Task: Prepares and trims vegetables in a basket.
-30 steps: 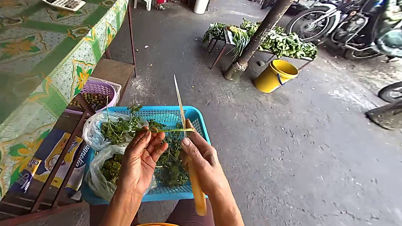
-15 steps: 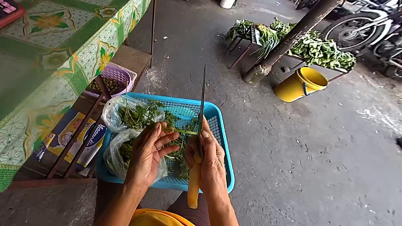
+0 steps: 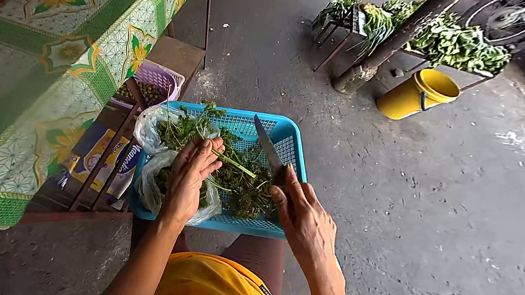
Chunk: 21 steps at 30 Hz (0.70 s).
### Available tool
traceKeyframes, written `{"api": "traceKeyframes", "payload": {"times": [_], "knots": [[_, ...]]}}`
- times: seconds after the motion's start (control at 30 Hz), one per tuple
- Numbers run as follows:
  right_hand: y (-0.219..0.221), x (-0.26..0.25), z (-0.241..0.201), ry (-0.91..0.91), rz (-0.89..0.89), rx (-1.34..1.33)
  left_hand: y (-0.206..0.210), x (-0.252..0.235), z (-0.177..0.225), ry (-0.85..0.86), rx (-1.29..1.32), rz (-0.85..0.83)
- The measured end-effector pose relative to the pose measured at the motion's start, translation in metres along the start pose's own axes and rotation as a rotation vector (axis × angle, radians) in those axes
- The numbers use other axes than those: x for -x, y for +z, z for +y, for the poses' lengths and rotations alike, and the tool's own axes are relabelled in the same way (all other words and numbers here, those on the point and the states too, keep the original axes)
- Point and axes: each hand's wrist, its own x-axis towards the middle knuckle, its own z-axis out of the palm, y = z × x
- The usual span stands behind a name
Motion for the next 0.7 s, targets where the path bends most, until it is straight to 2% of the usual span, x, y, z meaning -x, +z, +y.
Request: {"api": "traceKeyframes", "payload": {"times": [0.1,0.23,0.43,0.63,0.7], "knots": [[-0.001,-0.001,0.006,0.000,0.057,-0.186,0.002,-0.001,-0.005,-0.067,0.045,-0.016],[0.004,0.002,0.005,0.038,0.005,-0.461,0.006,0.002,-0.012,0.112,-0.119,0.086],[0.009,0.001,0.010,-0.025,-0.168,-0.150,0.006,0.005,-0.004,0.341,-0.340,0.140],[0.018,0.004,0.002,-0.098,-0.007,0.020,0.005,0.002,-0.005,0.334,-0.323,0.115],[0.018,0.002,0.003,-0.081,-0.013,0.071,0.005,0.002,-0.007,0.322,-0.307,0.115]]}}
